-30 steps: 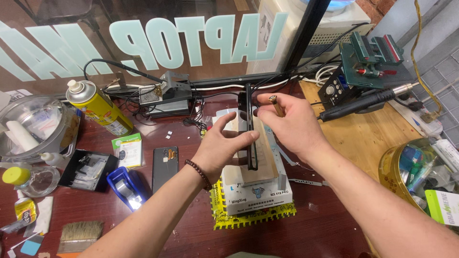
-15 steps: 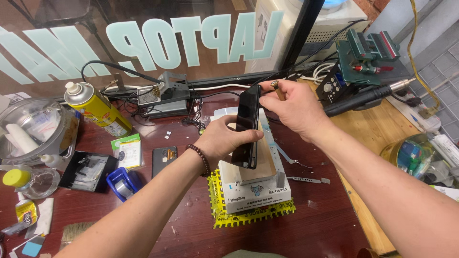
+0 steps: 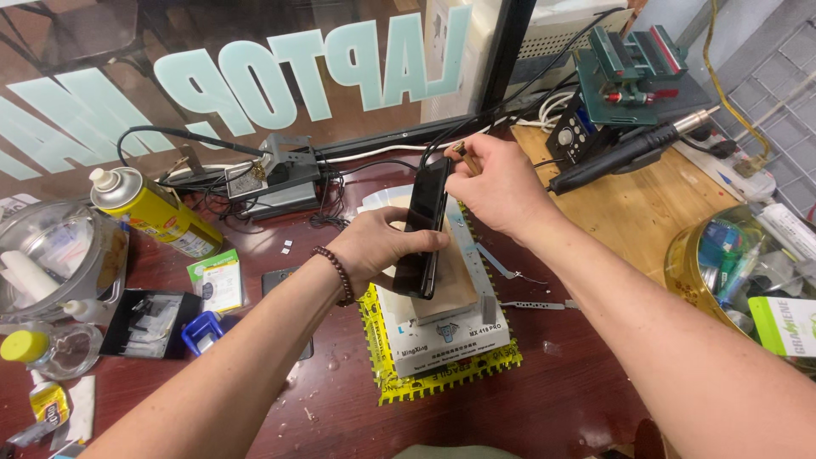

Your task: The person holds a smartphone, powers it on, then pries open the back cover and removes internal components. They use a screwdriver on the exposed chassis and peel the battery out of the phone body, placing the battery on the workbench.

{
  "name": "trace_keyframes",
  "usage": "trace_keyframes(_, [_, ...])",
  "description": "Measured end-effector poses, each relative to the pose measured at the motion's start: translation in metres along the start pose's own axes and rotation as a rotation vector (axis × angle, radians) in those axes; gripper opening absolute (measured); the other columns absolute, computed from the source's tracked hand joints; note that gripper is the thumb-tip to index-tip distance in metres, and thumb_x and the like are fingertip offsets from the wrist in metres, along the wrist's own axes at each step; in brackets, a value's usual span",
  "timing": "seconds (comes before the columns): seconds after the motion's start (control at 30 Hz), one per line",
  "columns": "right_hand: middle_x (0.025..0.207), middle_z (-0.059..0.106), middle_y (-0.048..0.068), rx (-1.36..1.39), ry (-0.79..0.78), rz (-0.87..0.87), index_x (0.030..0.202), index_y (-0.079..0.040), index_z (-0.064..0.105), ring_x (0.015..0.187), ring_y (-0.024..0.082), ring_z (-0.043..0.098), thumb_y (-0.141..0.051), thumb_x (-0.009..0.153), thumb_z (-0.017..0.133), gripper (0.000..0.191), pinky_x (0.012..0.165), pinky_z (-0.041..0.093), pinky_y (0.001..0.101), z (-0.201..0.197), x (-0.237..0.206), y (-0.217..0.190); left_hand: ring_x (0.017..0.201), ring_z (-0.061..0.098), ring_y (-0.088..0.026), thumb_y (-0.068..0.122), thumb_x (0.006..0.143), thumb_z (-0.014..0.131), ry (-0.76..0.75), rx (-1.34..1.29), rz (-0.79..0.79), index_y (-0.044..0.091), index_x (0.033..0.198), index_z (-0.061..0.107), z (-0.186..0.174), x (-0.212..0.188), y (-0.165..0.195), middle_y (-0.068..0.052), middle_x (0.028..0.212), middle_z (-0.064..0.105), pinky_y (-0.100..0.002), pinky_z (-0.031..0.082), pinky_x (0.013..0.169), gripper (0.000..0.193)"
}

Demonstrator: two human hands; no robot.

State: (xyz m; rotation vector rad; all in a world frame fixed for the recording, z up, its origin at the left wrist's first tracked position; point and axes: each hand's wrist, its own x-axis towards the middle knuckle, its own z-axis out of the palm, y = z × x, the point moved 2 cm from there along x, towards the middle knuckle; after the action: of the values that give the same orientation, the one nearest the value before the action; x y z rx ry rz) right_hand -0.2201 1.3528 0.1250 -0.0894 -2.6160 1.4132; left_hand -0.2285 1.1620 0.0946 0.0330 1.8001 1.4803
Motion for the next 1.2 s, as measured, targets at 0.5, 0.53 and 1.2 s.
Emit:
trace_keyframes(0.5, [0.072, 0.074, 0.011, -0.178, 0.073, 0.072, 0.084, -0.002, 0.074, 0.065, 0.016, 0.069, -0.015, 0.082, 0.068, 0.015, 0.063, 0.053, 0.0341, 0.010, 0.034, -0.017, 0.088, 0.069, -0.021, 0.028, 0.066, 0.089, -0.107, -0.148, -0.043, 0.009, 0.127, 0.064, -0.016, 0.002, -0.001, -0.005, 0.102, 0.071, -0.051, 0.062, 0.076, 0.068])
trace_keyframes(0.53, [0.072, 0.072, 0.010, -0.116, 0.033, 0.106, 0.084, -0.001, 0.073, 0.064, 0.016, 0.065, -0.014, 0.082, 0.069, 0.014, 0.061, 0.051, 0.0351, 0.010, 0.036, -0.017, 0.089, 0.069, -0.021, 0.028, 0.066, 0.089, -0.119, -0.159, -0.034, 0.009, 0.127, 0.063, -0.016, 0.001, -0.002, -0.005, 0.103, 0.071, -0.051, 0.063, 0.077, 0.069])
trace_keyframes(1.2, [0.078, 0.067, -0.001, 0.068, -0.113, 0.175, 0.093, -0.004, 0.073, 0.068, 0.006, 0.056, -0.017, 0.088, 0.073, 0.014, 0.060, 0.046, 0.0258, 0.012, 0.030, 0.003, 0.101, 0.070, -0.025, 0.026, 0.077, 0.082, -0.111, -0.336, -0.057, 0.012, 0.134, 0.050, -0.030, -0.005, -0.018, -0.007, 0.114, 0.071, -0.055, 0.059, 0.084, 0.067])
